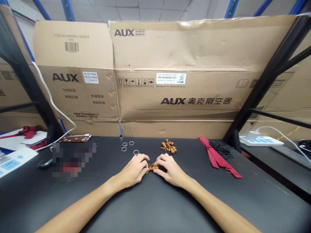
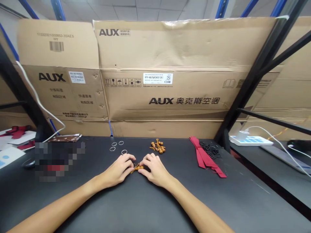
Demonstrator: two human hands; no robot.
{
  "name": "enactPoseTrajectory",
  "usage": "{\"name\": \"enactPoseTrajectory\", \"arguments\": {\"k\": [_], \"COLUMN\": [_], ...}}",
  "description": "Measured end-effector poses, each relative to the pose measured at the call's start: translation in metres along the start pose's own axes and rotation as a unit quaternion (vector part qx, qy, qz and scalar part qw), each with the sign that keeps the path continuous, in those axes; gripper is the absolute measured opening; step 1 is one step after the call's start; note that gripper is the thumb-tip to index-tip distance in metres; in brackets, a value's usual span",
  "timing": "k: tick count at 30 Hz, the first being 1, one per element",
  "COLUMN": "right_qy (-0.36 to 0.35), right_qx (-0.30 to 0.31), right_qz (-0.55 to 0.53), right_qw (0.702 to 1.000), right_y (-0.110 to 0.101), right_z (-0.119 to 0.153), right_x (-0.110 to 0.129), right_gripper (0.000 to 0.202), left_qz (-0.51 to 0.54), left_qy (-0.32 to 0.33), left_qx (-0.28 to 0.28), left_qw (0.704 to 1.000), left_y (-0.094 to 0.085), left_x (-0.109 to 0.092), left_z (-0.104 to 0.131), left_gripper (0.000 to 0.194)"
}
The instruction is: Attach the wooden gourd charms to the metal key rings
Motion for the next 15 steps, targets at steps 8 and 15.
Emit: {"name": "enactPoseTrajectory", "arguments": {"k": [8,15], "right_qy": [0.023,0.034], "right_qx": [-0.020,-0.029], "right_qz": [0.016,0.025], "right_qw": [0.999,0.999], "right_y": [-0.0017,-0.0016], "right_z": [-0.0008,-0.0014], "right_x": [-0.0046,-0.0076], "right_gripper": [0.017,0.016], "left_qz": [0.009,-0.004], "left_qy": [0.003,0.019], "left_qx": [0.010,0.005], "left_qw": [1.000,1.000], "left_y": [-0.0009,0.0014], "left_x": [0.0000,0.0030], "left_z": [-0.0006,-0.0010], "left_gripper": [0.011,0.017]}}
Point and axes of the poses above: each hand's wrist, its own z-axis away from the middle knuckle, its own y-axis out of the palm, x = y × z, the point moved 4 cm from there along -z, towards the middle knuckle, and after that the axes turned 3 degrees about -z, right-handed, at the moved point
